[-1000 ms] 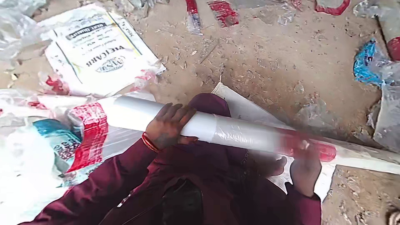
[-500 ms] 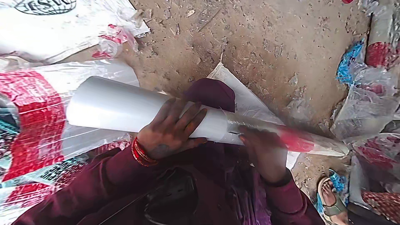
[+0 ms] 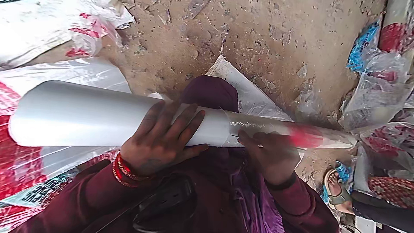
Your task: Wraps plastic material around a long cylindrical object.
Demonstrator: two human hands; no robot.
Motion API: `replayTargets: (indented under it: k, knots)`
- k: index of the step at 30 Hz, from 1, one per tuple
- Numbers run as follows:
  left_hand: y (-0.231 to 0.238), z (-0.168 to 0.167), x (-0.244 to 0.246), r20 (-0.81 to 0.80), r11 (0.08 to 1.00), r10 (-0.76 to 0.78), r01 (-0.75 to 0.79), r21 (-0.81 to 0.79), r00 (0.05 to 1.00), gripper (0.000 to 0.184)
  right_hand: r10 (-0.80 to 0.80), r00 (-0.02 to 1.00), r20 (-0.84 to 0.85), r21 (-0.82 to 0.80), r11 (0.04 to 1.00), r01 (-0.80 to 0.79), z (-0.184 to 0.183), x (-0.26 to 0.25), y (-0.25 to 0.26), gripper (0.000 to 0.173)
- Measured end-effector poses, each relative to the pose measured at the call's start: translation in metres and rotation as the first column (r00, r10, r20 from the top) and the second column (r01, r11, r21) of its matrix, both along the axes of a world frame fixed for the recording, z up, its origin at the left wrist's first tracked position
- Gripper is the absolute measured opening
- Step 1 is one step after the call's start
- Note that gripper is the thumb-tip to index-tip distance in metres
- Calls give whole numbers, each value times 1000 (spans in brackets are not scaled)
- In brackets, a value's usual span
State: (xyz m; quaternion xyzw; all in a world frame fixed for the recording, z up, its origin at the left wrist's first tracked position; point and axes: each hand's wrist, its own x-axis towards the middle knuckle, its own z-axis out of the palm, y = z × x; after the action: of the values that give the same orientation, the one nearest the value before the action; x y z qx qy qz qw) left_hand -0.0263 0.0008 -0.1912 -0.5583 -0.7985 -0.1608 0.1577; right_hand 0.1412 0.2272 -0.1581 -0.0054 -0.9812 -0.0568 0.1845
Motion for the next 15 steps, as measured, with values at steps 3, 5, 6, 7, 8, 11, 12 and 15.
replayTargets:
  k: [3,5,6,7,8,11,12,15]
  knots:
    - [0,1,0,2,1000,-2,2,-6,1000,71,15,1000,5,40,999,-15,3,-3,-2,20]
    - [0,0,0,3,1000,-3,3,-10,1000,72,28,1000,6,62,998,-29,4,-4,-1,26]
    - [-1,0,0,1,1000,-1,1,-9,1000,72,37,999,2,72,997,-37,3,-5,0,31]
    - [-1,-1,0,-2,1000,3,-3,-8,1000,72,47,999,2,85,995,-47,3,-5,1,33]
    - [-1,-1,1,-3,1000,5,-5,-8,1000,72,61,998,4,95,994,-61,2,-5,3,34]
    - [-2,-3,1,-8,1000,7,-7,-17,1000,73,102,995,4,106,989,-102,0,-4,6,31]
    - [-2,-3,1,-7,1000,7,-8,-16,1000,73,110,994,4,112,988,-110,0,-4,7,30]
    - [-3,-3,1,-3,999,18,-18,-28,1000,75,114,993,1,118,987,-113,0,-4,6,27]
